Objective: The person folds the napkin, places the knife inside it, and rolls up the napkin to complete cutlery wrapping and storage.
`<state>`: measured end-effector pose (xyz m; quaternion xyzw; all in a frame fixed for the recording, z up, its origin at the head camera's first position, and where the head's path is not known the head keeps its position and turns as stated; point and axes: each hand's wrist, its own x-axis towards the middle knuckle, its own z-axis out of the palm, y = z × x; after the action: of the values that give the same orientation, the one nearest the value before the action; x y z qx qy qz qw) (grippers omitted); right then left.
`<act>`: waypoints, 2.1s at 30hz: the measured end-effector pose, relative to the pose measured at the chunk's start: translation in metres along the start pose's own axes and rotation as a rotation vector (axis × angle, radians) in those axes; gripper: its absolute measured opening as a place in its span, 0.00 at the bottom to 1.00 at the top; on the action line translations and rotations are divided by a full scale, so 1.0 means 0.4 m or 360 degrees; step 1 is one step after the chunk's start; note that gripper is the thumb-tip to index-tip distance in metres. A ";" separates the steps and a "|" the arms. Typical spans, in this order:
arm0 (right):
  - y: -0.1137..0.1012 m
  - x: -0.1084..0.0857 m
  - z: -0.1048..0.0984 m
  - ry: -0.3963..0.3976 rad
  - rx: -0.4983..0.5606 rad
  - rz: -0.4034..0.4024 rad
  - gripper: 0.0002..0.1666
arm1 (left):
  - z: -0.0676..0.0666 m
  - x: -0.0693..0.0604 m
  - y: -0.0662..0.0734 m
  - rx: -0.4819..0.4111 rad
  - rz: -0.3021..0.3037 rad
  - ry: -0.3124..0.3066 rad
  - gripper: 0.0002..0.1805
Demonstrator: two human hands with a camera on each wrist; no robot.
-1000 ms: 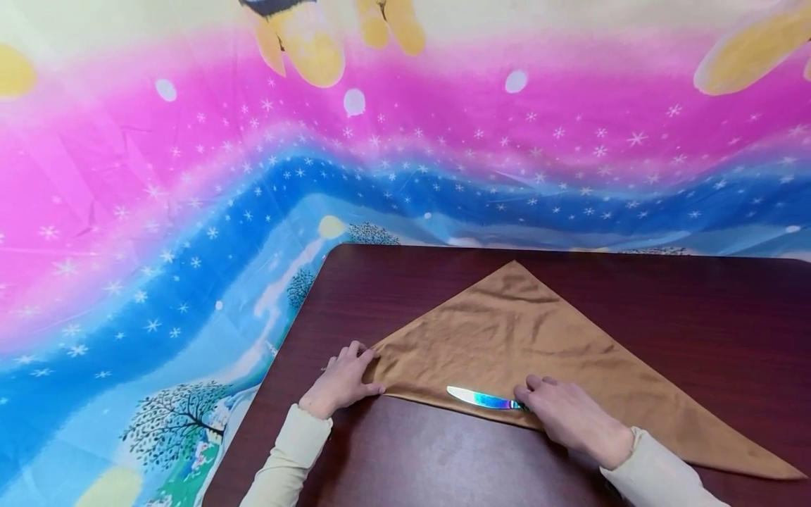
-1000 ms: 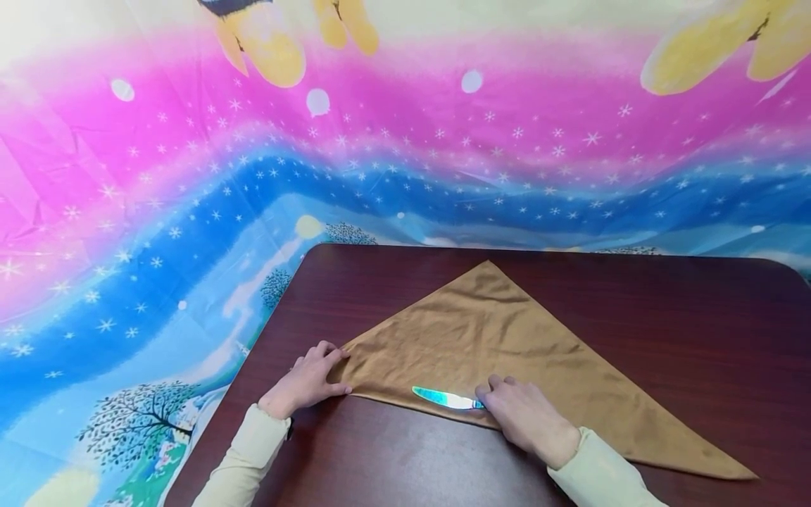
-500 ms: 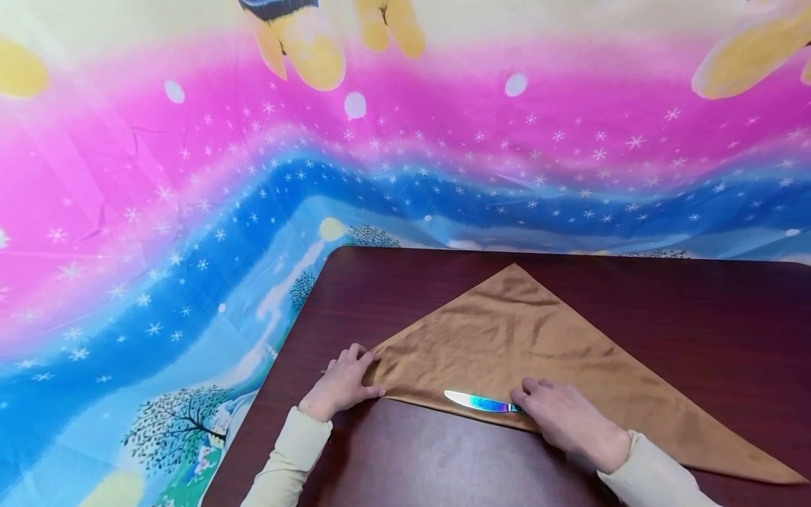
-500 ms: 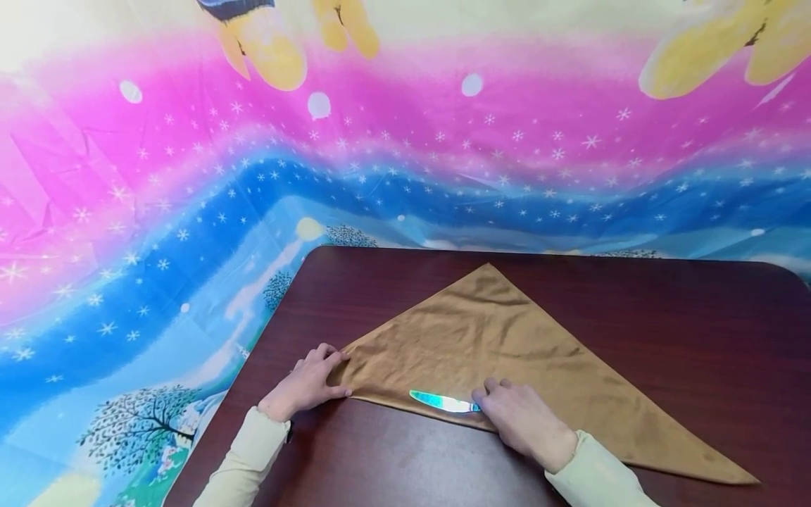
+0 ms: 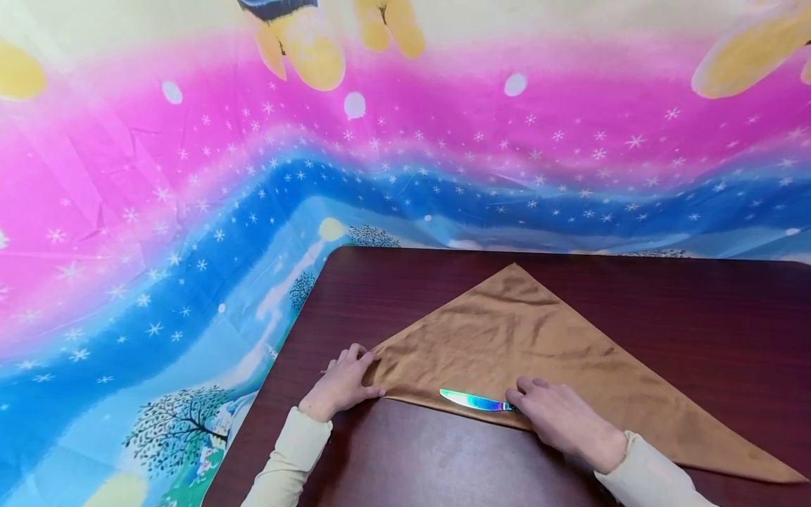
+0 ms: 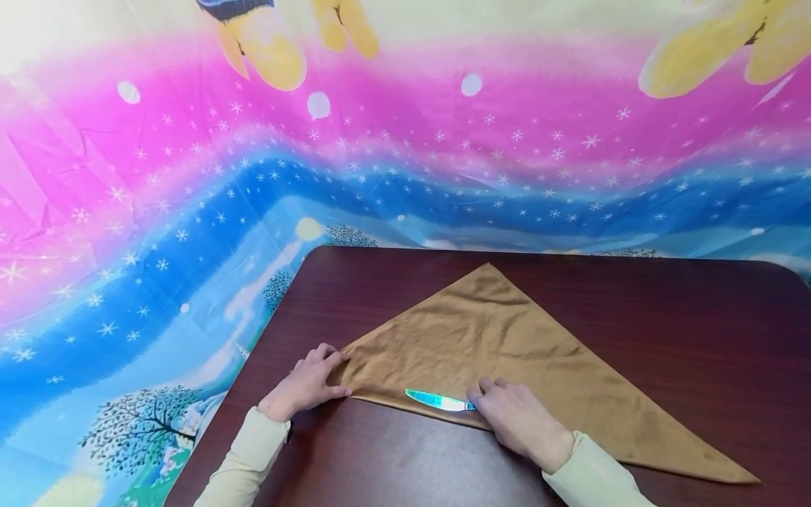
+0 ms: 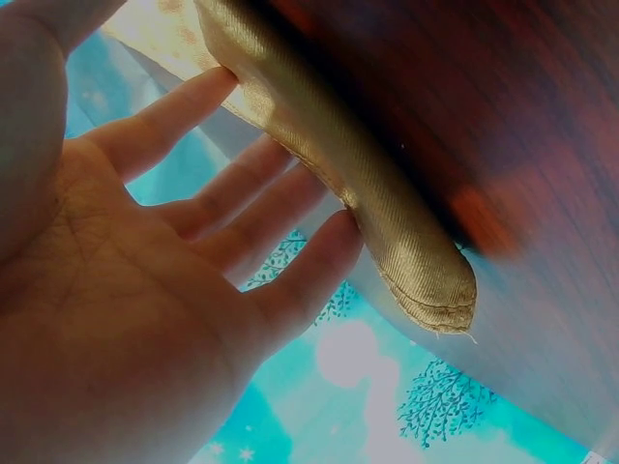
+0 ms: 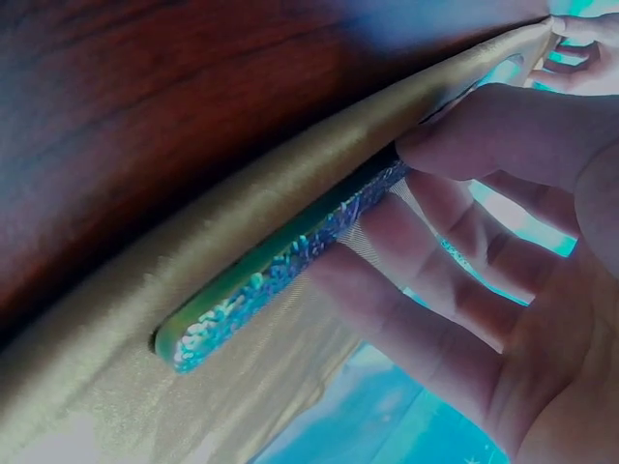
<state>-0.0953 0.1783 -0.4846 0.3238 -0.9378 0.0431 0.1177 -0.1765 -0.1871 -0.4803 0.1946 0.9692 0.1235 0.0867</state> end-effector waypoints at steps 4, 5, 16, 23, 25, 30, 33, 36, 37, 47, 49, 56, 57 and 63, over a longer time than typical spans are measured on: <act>0.000 0.000 0.000 0.0018 -0.0005 -0.0013 0.12 | 0.001 0.000 0.000 -0.0001 0.0000 0.0002 0.33; -0.001 0.000 0.000 0.0027 -0.0011 -0.0017 0.12 | 0.000 0.000 0.000 -0.0001 0.0000 0.0002 0.33; 0.002 -0.002 0.001 0.0040 -0.0007 -0.0012 0.12 | 0.001 0.000 0.001 0.0000 -0.0002 0.0006 0.33; 0.002 -0.002 0.002 0.0043 -0.0010 0.0002 0.12 | 0.002 0.003 0.002 0.0020 0.0006 0.0009 0.33; 0.004 -0.003 0.003 0.0040 -0.0003 0.0006 0.12 | 0.003 0.003 0.002 0.0040 0.0008 0.0020 0.33; 0.014 -0.007 0.003 0.0038 0.0012 0.0022 0.13 | 0.002 0.005 0.003 0.0069 0.0010 0.0040 0.33; 0.026 -0.012 0.001 0.0013 0.0032 0.0045 0.14 | 0.002 0.006 0.004 0.0065 -0.0002 0.0027 0.34; 0.038 -0.020 -0.003 -0.0024 0.0080 0.0080 0.14 | 0.002 0.007 0.003 0.0066 -0.0014 0.0014 0.34; 0.042 -0.024 -0.005 -0.0039 0.0093 0.0094 0.15 | 0.002 0.007 0.004 0.0069 -0.0017 0.0013 0.34; 0.089 -0.059 -0.047 -0.0384 0.0263 0.0423 0.14 | -0.002 0.003 0.006 0.0057 0.0008 0.0034 0.34; 0.101 -0.070 -0.052 -0.0434 0.0306 0.0481 0.14 | -0.002 0.003 0.006 0.0052 0.0010 0.0040 0.34; 0.147 -0.128 -0.056 -0.0529 0.0386 0.0633 0.24 | -0.006 0.002 0.009 0.0043 0.0008 0.0029 0.33; 0.152 -0.136 -0.056 -0.0531 0.0397 0.0659 0.26 | -0.007 0.001 0.009 0.0044 0.0009 0.0030 0.33; 0.183 -0.180 -0.055 -0.0517 0.0421 0.0827 0.40 | -0.003 0.003 0.005 0.0045 0.0009 0.0035 0.33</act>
<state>-0.0813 0.2823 -0.4816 0.0890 -0.9818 0.1408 -0.0914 -0.1770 -0.1850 -0.4789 0.1972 0.9712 0.1122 0.0731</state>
